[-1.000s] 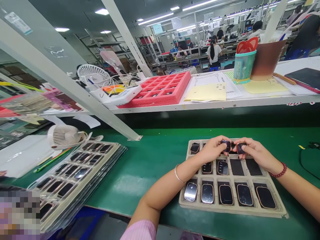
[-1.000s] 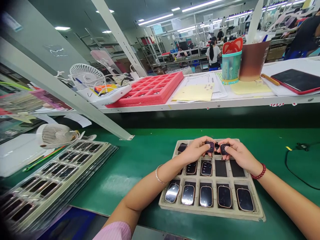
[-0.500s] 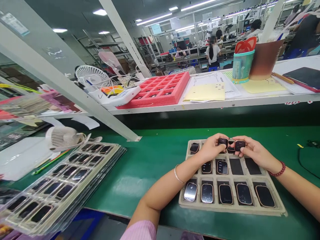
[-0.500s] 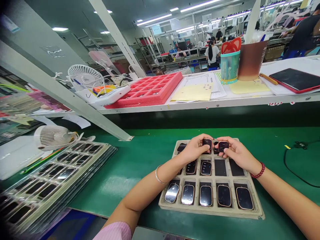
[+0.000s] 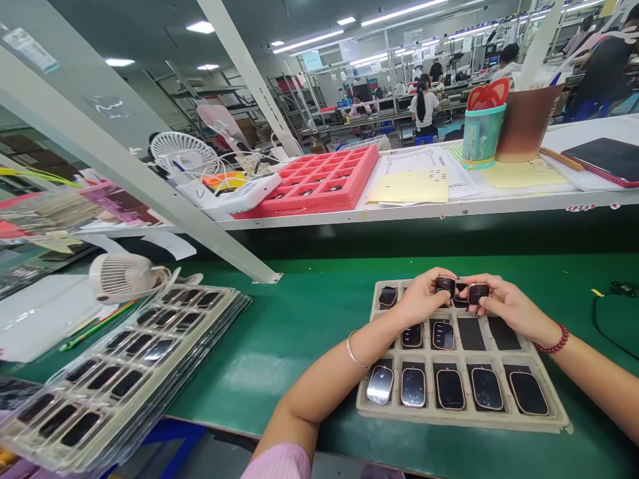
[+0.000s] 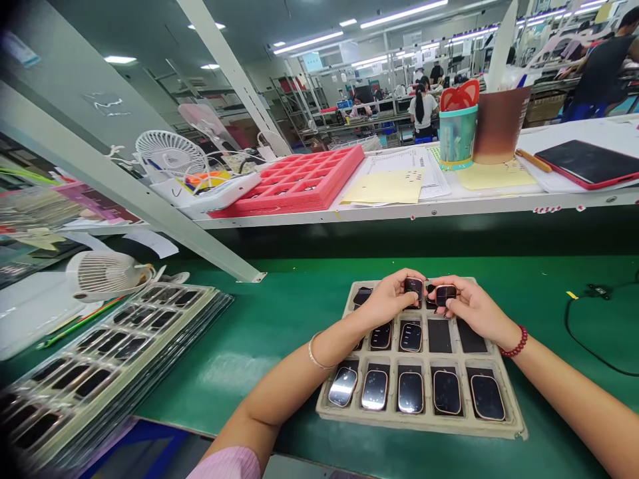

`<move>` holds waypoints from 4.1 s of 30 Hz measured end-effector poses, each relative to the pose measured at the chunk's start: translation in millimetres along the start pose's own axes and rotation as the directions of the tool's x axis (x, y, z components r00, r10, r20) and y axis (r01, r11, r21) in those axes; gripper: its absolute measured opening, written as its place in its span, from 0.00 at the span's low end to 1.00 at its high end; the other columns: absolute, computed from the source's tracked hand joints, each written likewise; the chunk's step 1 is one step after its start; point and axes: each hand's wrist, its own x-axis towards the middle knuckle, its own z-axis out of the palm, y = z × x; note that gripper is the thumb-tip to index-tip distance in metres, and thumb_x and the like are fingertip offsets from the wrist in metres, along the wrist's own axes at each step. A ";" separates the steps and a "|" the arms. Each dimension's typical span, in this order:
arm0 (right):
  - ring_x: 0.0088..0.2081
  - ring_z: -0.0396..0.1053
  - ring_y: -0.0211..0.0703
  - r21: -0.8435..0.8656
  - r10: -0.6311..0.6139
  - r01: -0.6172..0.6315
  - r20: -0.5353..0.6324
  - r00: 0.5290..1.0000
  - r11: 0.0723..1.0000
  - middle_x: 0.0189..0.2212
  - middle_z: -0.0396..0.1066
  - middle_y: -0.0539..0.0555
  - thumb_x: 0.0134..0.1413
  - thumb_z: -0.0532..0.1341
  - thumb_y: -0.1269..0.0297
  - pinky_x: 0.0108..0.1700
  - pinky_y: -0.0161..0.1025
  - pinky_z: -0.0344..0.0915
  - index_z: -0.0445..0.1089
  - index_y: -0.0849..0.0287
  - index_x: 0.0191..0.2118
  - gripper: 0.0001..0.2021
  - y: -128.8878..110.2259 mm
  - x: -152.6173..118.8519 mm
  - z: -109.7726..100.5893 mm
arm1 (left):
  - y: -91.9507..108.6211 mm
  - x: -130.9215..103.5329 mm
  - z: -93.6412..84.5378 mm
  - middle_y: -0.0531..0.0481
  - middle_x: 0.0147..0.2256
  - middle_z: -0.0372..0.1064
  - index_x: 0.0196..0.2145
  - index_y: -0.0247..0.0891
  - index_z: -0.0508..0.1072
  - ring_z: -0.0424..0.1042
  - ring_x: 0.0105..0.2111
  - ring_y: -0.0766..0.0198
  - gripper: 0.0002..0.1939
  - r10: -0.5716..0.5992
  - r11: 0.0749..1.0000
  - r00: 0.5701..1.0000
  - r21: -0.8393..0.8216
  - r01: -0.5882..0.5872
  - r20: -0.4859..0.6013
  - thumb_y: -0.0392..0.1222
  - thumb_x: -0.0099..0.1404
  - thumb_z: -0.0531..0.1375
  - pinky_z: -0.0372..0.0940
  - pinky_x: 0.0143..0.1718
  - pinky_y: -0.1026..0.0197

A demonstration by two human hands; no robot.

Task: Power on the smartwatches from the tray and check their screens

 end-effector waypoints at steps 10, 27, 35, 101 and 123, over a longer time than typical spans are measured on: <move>0.35 0.72 0.42 0.007 0.011 -0.012 0.014 1.000 1.000 0.43 0.71 0.56 0.59 0.57 0.65 0.36 0.41 0.71 0.65 0.53 0.53 0.16 1.9 -0.1 0.0 | 5.8 -1.8 0.8 0.49 0.34 0.69 0.41 0.34 0.68 0.68 0.31 0.68 0.15 0.006 1.000 1.000 0.025 -0.006 -0.004 0.29 0.54 0.58 0.64 0.36 0.63; 0.38 0.72 0.43 0.036 0.033 -0.034 0.020 0.999 0.999 0.46 0.70 0.57 0.54 0.58 0.71 0.38 0.41 0.70 0.64 0.53 0.53 0.20 6.7 0.1 -0.9 | 1.9 -1.5 0.2 0.50 0.32 0.69 0.41 0.34 0.67 0.67 0.28 0.70 0.15 0.012 1.000 1.000 -0.002 -0.012 0.009 0.27 0.53 0.57 0.64 0.34 0.64; 0.37 0.72 0.44 0.007 0.027 -0.027 0.000 1.000 1.000 0.45 0.71 0.57 0.53 0.57 0.72 0.38 0.43 0.70 0.64 0.54 0.54 0.21 2.4 -0.6 1.1 | -5.1 1.0 -0.4 0.48 0.35 0.69 0.43 0.34 0.67 0.69 0.34 0.67 0.21 0.062 0.998 0.998 -0.008 -0.062 0.006 0.23 0.50 0.55 0.64 0.38 0.63; 0.34 0.73 0.43 -0.011 0.054 -0.054 -0.001 0.999 0.998 0.44 0.73 0.57 0.58 0.57 0.64 0.39 0.44 0.71 0.66 0.56 0.51 0.15 1.6 -0.5 0.5 | 1.2 -1.1 1.6 0.51 0.31 0.67 0.41 0.34 0.67 0.66 0.27 0.71 0.17 0.004 0.998 1.000 0.058 -0.002 -0.021 0.27 0.53 0.55 0.62 0.31 0.65; 0.34 0.72 0.42 0.013 0.066 -0.066 -0.010 0.998 0.998 0.42 0.73 0.56 0.56 0.59 0.65 0.40 0.44 0.71 0.68 0.56 0.49 0.14 -1.1 0.2 2.2 | 2.1 -1.2 2.9 0.50 0.31 0.67 0.38 0.33 0.68 0.66 0.28 0.70 0.09 0.009 1.000 1.000 -0.022 -0.009 0.004 0.35 0.58 0.57 0.63 0.30 0.65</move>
